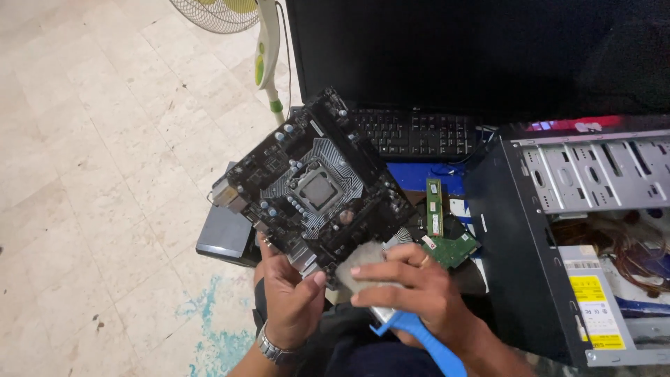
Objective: The person holds a computer motherboard and uses a blue-handled brush to sweep dust off its surface. They rotate the board to clean different areas, including around the CPU socket and heatsink, while seated at a workbench.
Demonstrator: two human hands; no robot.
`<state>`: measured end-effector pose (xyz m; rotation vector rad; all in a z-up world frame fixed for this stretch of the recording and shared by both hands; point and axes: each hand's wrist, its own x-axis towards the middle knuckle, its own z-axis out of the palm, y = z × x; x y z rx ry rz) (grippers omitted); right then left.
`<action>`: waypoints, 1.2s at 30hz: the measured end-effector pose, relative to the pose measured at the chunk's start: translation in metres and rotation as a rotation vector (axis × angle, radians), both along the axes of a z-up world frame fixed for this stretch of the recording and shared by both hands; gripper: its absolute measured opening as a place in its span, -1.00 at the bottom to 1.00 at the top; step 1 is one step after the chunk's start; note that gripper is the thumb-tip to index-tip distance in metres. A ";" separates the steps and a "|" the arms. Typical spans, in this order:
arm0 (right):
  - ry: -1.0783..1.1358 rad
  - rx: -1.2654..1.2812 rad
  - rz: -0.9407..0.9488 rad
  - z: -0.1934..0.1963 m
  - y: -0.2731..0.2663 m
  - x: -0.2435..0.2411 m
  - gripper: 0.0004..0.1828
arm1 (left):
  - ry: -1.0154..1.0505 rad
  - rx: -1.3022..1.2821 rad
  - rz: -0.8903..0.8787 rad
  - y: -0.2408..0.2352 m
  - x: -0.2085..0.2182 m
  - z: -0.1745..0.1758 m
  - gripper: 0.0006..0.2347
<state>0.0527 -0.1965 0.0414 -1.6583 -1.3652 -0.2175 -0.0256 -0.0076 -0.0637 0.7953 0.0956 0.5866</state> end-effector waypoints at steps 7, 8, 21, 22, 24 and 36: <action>-0.040 0.000 -0.553 -0.002 -0.011 0.009 -0.66 | -0.200 0.004 -0.025 0.000 0.007 0.050 -0.05; -0.036 -0.002 -0.559 -0.003 -0.011 0.009 -0.66 | -0.196 0.002 -0.031 0.001 0.006 0.043 -0.05; 0.005 0.005 -0.088 -0.008 -0.011 0.023 -0.58 | -0.234 0.009 -0.024 0.000 0.001 0.042 -0.14; -0.173 -0.048 -0.346 -0.009 -0.012 0.028 -0.80 | -0.222 0.007 -0.026 0.002 0.001 0.039 -0.12; -0.144 0.021 -0.442 0.001 -0.013 0.023 -0.79 | -0.216 -0.024 -0.032 0.003 0.000 0.038 -0.10; 0.272 0.262 -0.410 -0.004 -0.017 0.023 -0.75 | -0.215 -0.087 -0.067 0.009 -0.003 0.028 -0.17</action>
